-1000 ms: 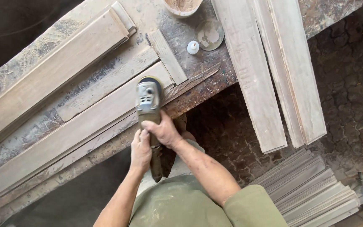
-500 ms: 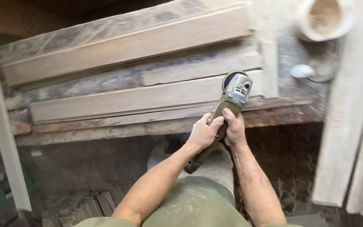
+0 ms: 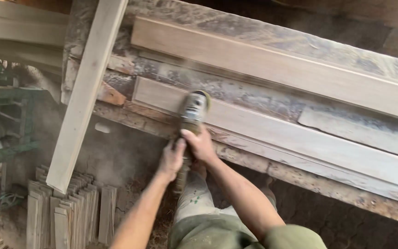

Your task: Applying glue to wood planks and subsequently sanding them with a power sander.

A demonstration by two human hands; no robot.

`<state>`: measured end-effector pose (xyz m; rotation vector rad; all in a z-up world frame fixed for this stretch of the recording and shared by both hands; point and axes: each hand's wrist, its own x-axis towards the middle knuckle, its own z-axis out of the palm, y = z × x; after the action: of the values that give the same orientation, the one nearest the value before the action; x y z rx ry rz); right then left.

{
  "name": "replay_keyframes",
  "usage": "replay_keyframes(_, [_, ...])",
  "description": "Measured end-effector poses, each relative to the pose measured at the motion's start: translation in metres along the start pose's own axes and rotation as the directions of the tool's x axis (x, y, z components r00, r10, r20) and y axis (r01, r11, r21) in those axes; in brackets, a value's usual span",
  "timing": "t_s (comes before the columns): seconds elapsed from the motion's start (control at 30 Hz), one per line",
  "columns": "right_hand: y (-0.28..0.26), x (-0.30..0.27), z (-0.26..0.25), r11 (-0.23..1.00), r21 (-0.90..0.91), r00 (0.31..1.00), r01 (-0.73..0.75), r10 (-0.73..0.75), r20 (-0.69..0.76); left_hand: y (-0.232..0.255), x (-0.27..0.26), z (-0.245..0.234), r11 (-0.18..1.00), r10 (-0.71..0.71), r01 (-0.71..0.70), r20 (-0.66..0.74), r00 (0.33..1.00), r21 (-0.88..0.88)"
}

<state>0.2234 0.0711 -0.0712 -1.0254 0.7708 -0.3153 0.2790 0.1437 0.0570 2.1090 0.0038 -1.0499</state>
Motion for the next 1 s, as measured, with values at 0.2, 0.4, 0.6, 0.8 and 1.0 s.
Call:
replay_keyframes(0.2, [-0.011, 0.068, 0.150, 0.986, -0.054, 0.979, -0.161, 0.166, 0.121, -0.056, 0.090, -0.114, 0.928, -0.112, 0.041, -0.171, 0.979, -0.369])
replay_keyframes(0.4, [-0.023, 0.043, 0.092, 0.968, -0.113, 0.971, -0.224, 0.232, 0.059, -0.052, 0.064, -0.070, 0.939, -0.043, 0.017, -0.068, 0.997, -0.344])
replay_keyframes(0.6, [-0.044, -0.068, -0.101, 0.992, 0.080, 0.989, -0.095, 0.103, -0.106, -0.017, -0.055, 0.100, 0.999, 0.016, -0.019, 0.090, 0.996, 0.028])
replay_keyframes(0.8, [-0.057, -0.179, -0.329, 0.964, 0.265, 0.906, -0.010, 0.121, -0.405, -0.003, -0.128, 0.306, 0.971, 0.019, -0.116, 0.415, 0.909, 0.210])
replay_keyframes(1.0, [-0.043, -0.274, -0.510, 0.955, 0.167, 0.796, 0.245, -0.100, -0.597, 0.029, -0.198, 0.463, 0.902, -0.056, -0.228, 0.623, 0.780, 0.367])
